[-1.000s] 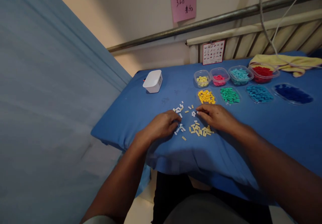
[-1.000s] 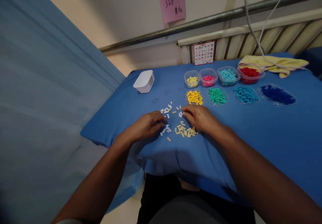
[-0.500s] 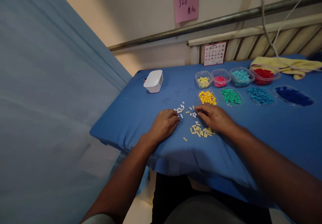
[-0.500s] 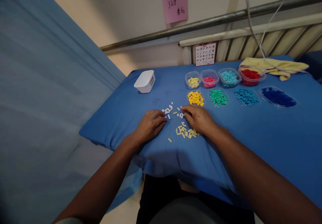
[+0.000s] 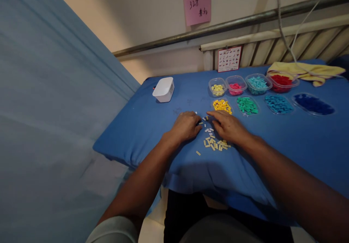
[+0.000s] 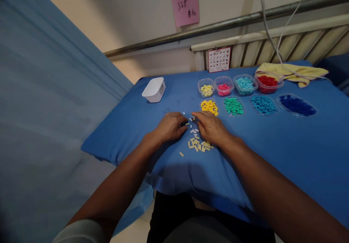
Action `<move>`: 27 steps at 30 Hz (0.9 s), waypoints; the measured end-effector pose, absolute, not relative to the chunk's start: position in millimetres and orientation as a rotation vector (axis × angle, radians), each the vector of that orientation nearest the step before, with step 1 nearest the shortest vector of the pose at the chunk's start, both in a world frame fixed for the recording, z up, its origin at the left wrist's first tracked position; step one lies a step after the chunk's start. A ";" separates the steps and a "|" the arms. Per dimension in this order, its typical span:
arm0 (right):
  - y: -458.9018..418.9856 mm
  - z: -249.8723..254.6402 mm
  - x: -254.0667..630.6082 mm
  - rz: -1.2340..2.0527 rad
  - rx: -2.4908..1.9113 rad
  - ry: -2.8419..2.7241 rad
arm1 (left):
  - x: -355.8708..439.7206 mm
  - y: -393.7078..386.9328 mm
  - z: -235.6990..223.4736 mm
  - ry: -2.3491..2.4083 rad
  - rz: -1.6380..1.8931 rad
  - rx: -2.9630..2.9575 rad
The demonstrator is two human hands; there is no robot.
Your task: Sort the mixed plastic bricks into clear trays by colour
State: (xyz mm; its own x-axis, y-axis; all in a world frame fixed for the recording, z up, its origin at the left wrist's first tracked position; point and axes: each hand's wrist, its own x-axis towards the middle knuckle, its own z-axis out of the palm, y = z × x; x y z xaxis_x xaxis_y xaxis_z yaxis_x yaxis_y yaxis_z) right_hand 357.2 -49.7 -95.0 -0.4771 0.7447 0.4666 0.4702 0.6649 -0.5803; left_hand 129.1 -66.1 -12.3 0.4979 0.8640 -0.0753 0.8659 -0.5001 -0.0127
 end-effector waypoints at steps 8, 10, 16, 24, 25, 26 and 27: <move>-49.6 -85.0 348.9 0.400 -1.040 -2.482 | 140.2 -60.4 -8.9 1.610 -0.225 2.647; -51.1 -81.7 352.3 0.368 -1.139 -2.492 | 141.5 -58.5 -9.5 1.642 -0.223 2.626; -51.5 -73.5 356.9 0.338 -1.229 -2.526 | 141.9 -82.5 -4.0 1.625 -0.134 2.517; -67.0 -62.7 379.2 0.703 -1.091 -2.453 | 104.7 -109.7 7.4 1.553 0.193 2.344; -68.7 -62.1 384.5 0.833 -1.054 -2.415 | 95.9 -104.9 9.0 1.648 0.205 2.338; -69.6 -61.6 389.1 0.946 -1.023 -2.377 | 87.9 -99.0 10.0 1.723 0.191 2.342; -69.9 -61.4 392.8 1.016 -1.002 -2.343 | 81.4 -92.2 9.9 1.772 0.161 2.346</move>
State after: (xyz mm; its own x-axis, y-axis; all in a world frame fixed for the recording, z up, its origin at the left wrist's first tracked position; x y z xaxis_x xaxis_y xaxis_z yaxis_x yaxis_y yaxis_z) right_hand 392.8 -69.9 -61.4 -0.6655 0.7430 0.0714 0.4556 0.4801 -0.7496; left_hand 81.4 -92.2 9.9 0.2769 0.9604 -0.0314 0.9390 -0.2635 0.2211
